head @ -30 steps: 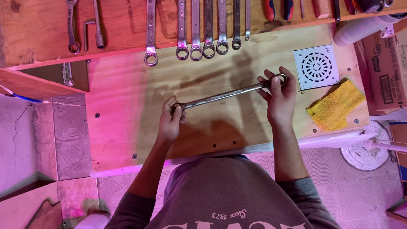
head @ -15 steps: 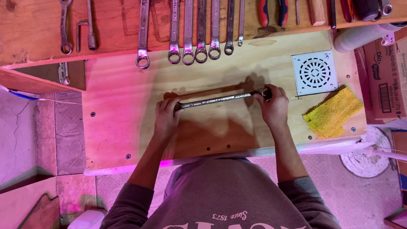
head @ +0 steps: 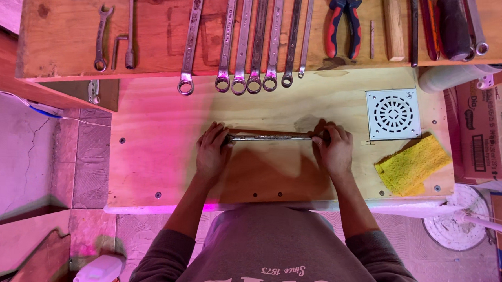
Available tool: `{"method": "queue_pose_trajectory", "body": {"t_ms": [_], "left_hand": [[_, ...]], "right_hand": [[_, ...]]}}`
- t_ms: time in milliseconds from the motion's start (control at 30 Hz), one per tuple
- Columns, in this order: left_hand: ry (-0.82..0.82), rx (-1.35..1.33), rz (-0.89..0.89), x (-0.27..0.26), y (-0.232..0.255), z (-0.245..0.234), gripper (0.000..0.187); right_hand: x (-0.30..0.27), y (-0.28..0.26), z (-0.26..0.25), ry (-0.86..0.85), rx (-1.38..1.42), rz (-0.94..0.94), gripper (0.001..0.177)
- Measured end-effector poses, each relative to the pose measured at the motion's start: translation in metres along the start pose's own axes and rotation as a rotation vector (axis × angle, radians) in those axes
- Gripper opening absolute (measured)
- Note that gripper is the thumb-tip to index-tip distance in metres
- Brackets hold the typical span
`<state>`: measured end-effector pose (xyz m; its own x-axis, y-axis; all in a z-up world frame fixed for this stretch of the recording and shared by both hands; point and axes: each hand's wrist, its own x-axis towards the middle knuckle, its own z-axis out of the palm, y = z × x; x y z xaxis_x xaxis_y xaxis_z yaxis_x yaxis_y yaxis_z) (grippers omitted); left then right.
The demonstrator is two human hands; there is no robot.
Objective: The person picks up various wrenches, pliers, and a hammer from a shelf and arranges them on a wooden workbench, gathering several wrenches together in a stack.
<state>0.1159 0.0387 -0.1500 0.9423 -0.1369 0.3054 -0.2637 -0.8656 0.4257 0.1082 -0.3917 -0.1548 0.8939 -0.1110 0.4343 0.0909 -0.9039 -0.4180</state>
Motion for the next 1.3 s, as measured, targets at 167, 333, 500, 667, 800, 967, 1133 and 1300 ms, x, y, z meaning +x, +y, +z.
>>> {"method": "queue_pose_trajectory", "body": {"t_ms": [167,333,500,667,800,967,1133,1300], "left_hand": [[0.044,0.018,-0.04,0.001,0.005,0.0,0.049],[0.067,0.075,-0.124,0.017,-0.004,0.018,0.052],[0.159,0.134,-0.191,0.038,-0.006,0.03,0.054],[0.202,0.181,-0.165,0.043,-0.014,0.043,0.062],[0.245,0.224,-0.171,0.041,-0.016,0.055,0.051],[0.294,0.334,-0.137,0.035,-0.005,0.065,0.049],[0.398,0.531,-0.055,0.032,0.006,0.054,0.061],[0.375,0.449,-0.126,0.033,-0.006,0.068,0.077]], "right_hand": [[-0.003,0.012,0.009,0.013,0.016,-0.042,0.06],[0.01,0.022,0.015,0.0,0.014,-0.087,0.061],[0.032,0.023,0.032,0.087,0.047,-0.115,0.066],[0.04,0.024,0.043,0.123,0.066,-0.1,0.063],[0.041,0.019,0.055,0.155,-0.055,-0.088,0.061],[0.037,0.005,0.051,0.11,-0.166,-0.053,0.065],[0.039,-0.011,0.041,0.022,-0.203,0.01,0.068],[0.041,-0.013,0.028,-0.119,-0.055,0.176,0.089]]}}
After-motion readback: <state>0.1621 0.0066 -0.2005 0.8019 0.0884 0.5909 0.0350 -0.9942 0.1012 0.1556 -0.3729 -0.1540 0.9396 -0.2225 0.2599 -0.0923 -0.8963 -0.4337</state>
